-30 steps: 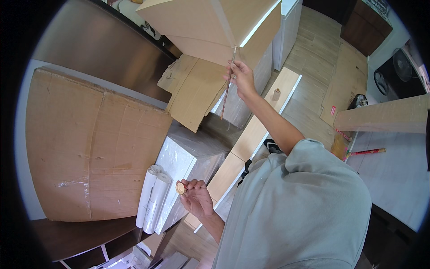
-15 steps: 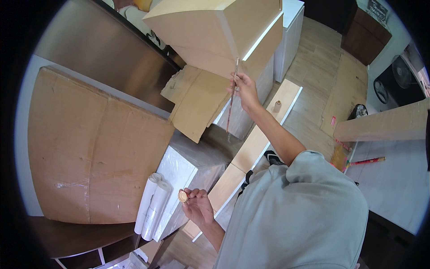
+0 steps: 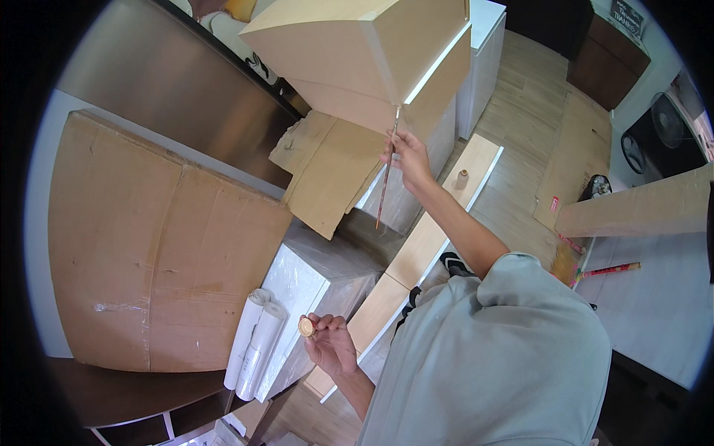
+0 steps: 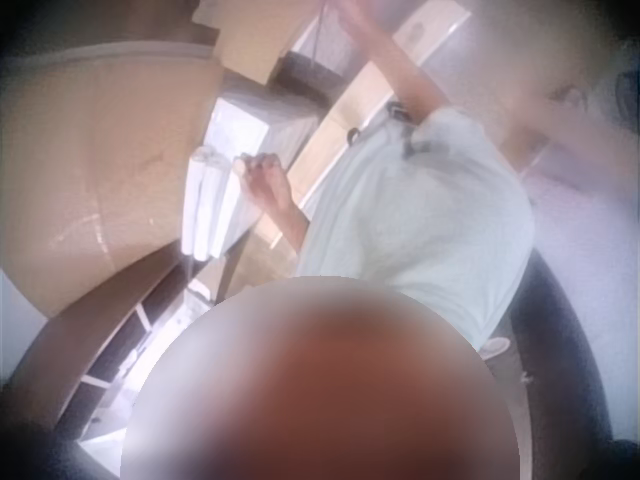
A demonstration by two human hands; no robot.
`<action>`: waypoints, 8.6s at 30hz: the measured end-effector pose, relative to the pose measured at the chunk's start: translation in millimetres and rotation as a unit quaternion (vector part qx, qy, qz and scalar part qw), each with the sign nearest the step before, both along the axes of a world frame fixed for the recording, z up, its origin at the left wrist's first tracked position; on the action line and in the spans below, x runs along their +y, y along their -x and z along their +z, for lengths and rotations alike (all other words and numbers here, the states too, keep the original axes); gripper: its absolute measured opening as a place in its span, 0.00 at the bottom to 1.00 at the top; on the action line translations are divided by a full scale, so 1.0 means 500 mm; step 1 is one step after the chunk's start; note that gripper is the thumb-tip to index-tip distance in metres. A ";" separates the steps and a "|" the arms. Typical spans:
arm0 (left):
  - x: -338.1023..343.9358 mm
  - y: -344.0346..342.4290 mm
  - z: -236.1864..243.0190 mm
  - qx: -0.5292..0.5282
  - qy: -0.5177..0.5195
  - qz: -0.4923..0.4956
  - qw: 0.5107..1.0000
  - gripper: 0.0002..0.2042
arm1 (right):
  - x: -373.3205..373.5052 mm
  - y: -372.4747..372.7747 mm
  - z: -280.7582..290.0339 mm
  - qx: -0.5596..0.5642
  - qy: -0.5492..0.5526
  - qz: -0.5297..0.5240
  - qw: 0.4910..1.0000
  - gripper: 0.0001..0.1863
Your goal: The person uses a small brush to apply a light-colored finish to the edges and surfaces of a wooden cabinet. They repeatedly dip the brush into a small container and paint along the trim and flat panels. The person then applies masking tape along the cabinet's edge.
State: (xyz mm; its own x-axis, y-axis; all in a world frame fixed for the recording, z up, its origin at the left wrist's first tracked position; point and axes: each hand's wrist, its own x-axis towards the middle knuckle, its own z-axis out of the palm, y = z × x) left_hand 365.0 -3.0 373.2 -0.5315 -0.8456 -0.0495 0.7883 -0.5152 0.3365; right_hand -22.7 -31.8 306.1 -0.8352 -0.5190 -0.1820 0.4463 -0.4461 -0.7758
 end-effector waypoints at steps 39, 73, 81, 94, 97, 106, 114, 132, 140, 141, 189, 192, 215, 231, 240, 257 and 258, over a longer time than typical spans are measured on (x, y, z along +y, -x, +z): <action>0.001 -0.005 -0.011 0.008 -0.002 0.008 1.000 0.18 | -0.028 0.027 0.301 0.127 0.170 -0.003 0.977 0.14; -0.005 -0.002 -0.010 0.023 0.029 -0.021 0.999 0.17 | -0.048 0.031 0.304 0.121 0.180 -0.030 0.976 0.13; -0.003 -0.003 -0.008 0.019 0.016 -0.015 1.000 0.18 | -0.051 0.025 0.275 0.093 0.169 -0.034 0.981 0.12; -0.002 -0.011 -0.017 -0.015 0.012 0.014 1.000 0.20 | 0.008 -0.061 0.203 0.135 0.067 0.044 0.988 0.13; 0.000 -0.009 -0.018 -0.016 0.006 0.000 1.000 0.21 | 0.048 -0.114 0.222 0.251 0.015 0.141 0.958 0.12; 0.011 -0.014 -0.003 -0.017 0.028 0.003 0.999 0.22 | 0.106 -0.242 0.452 0.834 0.044 0.188 0.517 0.16; 0.031 -0.050 0.017 -0.035 0.073 0.061 0.995 0.19 | 0.060 -0.373 0.517 0.929 0.167 0.182 0.276 0.17; 0.044 -0.129 0.027 -0.118 0.121 0.148 0.974 0.19 | 0.027 -0.496 0.547 0.932 0.209 0.236 0.177 0.19; 0.044 -0.127 0.041 -0.206 0.162 0.179 0.948 0.19 | 0.033 -0.493 0.555 0.947 0.206 0.201 0.141 0.14; 0.046 -0.125 0.042 -0.214 0.165 0.183 0.945 0.19 | 0.036 -0.491 0.556 0.947 0.197 0.213 0.139 0.14; -0.023 -0.074 -0.002 -0.072 0.051 0.132 0.987 0.22 | 0.097 -0.129 0.286 0.198 0.055 0.101 0.973 0.15; -0.031 -0.045 0.011 -0.071 0.053 0.112 0.990 0.22 | 0.074 -0.075 0.276 0.225 0.087 0.023 0.970 0.16; -0.024 -0.056 -0.013 -0.074 0.040 0.118 0.989 0.20 | -0.016 0.030 0.318 0.179 0.097 -0.059 0.977 0.13; -0.022 -0.048 0.001 -0.075 0.030 0.124 0.989 0.21 | -0.021 0.027 0.294 0.155 0.066 -0.048 0.985 0.13; -0.022 -0.052 -0.003 -0.078 0.025 0.125 0.989 0.20 | -0.026 0.038 0.320 0.192 0.108 -0.059 0.974 0.12; -0.019 -0.050 -0.001 -0.091 0.038 0.123 0.987 0.20 | -0.040 0.027 0.320 0.169 0.107 -0.067 0.977 0.12; -0.017 -0.049 -0.001 -0.096 0.042 0.130 0.986 0.20 | -0.039 0.026 0.319 0.163 0.097 -0.068 0.980 0.12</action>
State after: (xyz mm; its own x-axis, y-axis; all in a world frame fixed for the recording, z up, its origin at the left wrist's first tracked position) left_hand 389.7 -11.7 373.0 -0.2847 -0.9572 -0.0529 0.8071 -0.2691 0.5256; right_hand -35.7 -51.6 465.5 -0.8965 -0.3971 0.1963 0.1154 -0.6372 -0.7620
